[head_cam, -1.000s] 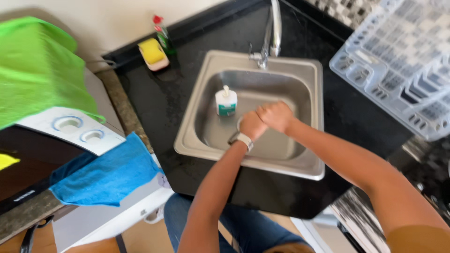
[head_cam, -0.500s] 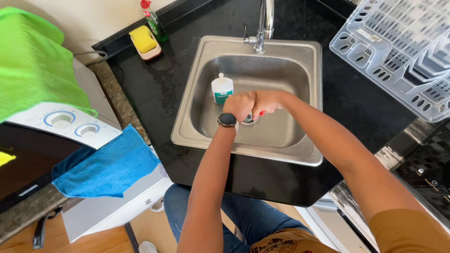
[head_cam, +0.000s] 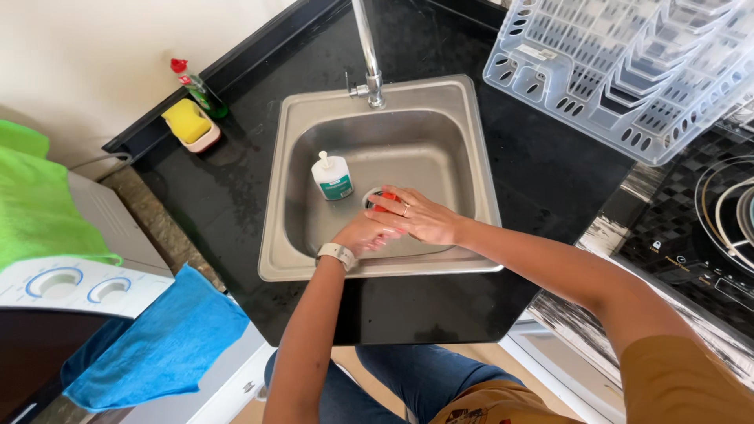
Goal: The person washes a red cloth under running water in a kitchen sink, then uses the damp cloth to wipe the countertop, the sink basin, and the adjacent induction cooktop. The person moves between the sink and the cooktop to clean different areas.
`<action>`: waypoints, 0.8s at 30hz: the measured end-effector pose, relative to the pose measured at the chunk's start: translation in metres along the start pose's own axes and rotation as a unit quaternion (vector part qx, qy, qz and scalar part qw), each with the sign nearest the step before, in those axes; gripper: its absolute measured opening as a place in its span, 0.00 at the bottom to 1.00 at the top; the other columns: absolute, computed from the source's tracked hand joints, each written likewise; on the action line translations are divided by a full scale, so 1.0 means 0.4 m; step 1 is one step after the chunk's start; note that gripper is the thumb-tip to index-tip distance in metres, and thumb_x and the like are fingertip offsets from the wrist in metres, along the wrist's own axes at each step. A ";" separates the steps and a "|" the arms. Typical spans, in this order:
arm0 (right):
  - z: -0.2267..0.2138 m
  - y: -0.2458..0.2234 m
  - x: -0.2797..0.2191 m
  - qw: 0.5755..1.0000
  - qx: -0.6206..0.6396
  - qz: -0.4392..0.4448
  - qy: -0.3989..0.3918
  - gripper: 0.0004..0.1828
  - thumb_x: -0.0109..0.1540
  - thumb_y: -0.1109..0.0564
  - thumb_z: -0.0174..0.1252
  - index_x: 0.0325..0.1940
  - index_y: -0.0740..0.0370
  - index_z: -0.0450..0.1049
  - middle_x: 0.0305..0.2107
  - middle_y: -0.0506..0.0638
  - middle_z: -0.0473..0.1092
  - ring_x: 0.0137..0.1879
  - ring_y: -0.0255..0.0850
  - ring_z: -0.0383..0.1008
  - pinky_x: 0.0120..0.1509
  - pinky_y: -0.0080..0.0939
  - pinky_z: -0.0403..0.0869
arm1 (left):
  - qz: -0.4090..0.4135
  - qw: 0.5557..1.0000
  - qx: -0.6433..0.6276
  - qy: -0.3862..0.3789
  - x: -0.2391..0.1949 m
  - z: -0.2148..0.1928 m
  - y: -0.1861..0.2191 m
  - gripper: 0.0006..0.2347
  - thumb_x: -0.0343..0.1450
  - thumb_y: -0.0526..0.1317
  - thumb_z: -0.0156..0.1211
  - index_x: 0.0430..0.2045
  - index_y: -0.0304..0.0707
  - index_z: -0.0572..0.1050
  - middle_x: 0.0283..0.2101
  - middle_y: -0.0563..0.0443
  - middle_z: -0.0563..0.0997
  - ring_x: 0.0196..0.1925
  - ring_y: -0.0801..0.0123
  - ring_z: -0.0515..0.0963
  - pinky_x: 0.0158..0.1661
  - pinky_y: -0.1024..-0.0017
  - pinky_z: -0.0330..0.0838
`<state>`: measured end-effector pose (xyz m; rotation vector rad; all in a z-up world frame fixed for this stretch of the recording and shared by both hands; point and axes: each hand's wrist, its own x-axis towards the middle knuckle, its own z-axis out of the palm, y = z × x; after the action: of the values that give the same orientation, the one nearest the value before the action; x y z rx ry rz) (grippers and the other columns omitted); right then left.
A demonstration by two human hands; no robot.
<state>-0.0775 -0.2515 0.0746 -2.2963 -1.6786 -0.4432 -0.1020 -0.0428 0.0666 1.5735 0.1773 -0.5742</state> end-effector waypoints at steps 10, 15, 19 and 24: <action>0.206 0.129 0.065 0.952 -0.282 0.039 0.110 0.06 0.59 0.55 0.52 0.26 0.48 0.68 0.17 0.46 0.66 0.21 0.43 0.70 0.26 0.49 0.66 | 0.143 0.949 0.242 0.141 0.158 0.024 -0.065 0.11 0.56 0.40 0.76 0.17 0.29 0.80 0.18 0.35 0.79 0.23 0.47 0.84 0.20 0.56 0.69; 0.145 0.045 0.170 0.961 -0.142 0.217 -0.099 0.05 0.58 0.55 0.58 0.27 0.53 0.76 0.21 0.48 0.73 0.28 0.49 0.77 0.29 0.51 0.71 | 0.025 0.847 0.474 0.241 0.069 0.026 0.025 0.12 0.64 0.42 0.54 0.28 0.39 0.85 0.29 0.40 0.86 0.37 0.41 0.88 0.33 0.46 0.84; 0.089 0.022 0.199 0.923 -0.046 0.313 -0.221 0.05 0.57 0.56 0.62 0.28 0.55 0.81 0.23 0.49 0.77 0.32 0.52 0.82 0.31 0.53 0.75 | 0.060 0.799 0.554 0.224 0.108 -0.018 -0.063 0.13 0.65 0.40 0.50 0.29 0.39 0.85 0.30 0.40 0.86 0.37 0.41 0.88 0.36 0.46 0.84; 0.184 0.087 0.156 0.827 0.207 0.462 -0.243 0.25 0.36 0.50 0.78 0.37 0.52 0.85 0.34 0.52 0.81 0.46 0.55 0.84 0.45 0.58 0.79 | 0.259 0.626 0.700 0.227 0.096 -0.002 -0.077 0.08 0.70 0.33 0.48 0.39 0.37 0.74 0.28 0.43 0.80 0.32 0.42 0.87 0.31 0.46 0.82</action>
<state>-0.0200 -0.1789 0.0306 -2.6010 -0.4927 0.6878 -0.0827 -0.0475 0.0215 3.1259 -0.5050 0.3706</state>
